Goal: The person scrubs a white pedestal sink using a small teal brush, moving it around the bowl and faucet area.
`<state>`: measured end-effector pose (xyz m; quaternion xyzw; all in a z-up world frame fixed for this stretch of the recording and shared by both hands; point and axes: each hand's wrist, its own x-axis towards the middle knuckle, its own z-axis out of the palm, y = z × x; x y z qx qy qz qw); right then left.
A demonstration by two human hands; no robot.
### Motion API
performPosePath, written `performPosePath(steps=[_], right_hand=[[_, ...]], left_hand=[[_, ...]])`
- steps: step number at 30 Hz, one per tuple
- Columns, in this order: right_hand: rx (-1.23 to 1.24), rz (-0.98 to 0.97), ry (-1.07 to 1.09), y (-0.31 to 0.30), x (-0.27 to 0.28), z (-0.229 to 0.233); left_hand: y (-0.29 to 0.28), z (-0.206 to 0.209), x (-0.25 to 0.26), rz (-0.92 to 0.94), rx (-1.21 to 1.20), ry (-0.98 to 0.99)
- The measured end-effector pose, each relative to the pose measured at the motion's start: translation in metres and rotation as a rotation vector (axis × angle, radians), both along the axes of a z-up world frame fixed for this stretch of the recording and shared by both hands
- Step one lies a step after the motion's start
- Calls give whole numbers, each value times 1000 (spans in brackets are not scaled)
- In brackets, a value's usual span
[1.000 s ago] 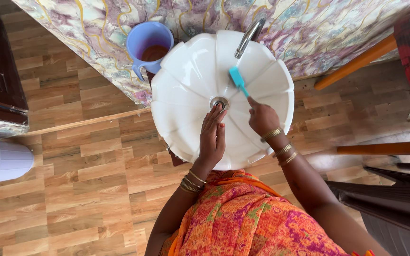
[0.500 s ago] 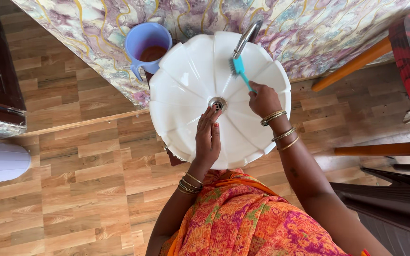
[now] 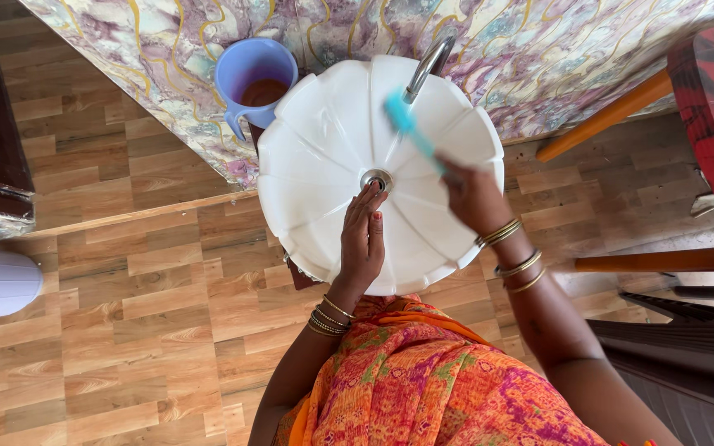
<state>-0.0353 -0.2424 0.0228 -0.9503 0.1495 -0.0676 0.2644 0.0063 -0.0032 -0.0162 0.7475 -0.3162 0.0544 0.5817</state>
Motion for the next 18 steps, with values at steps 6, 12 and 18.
performPosePath(steps=[6,12,18], right_hand=[[-325,-25,-377,-29,25,15],[-445,5,-203,-36,13,10],[-225,-65,-365,-57,29,20]], left_hand=[[-1,1,1,-17,-10,21],[4,8,0,-8,2,35],[5,-5,-1,14,57,29]])
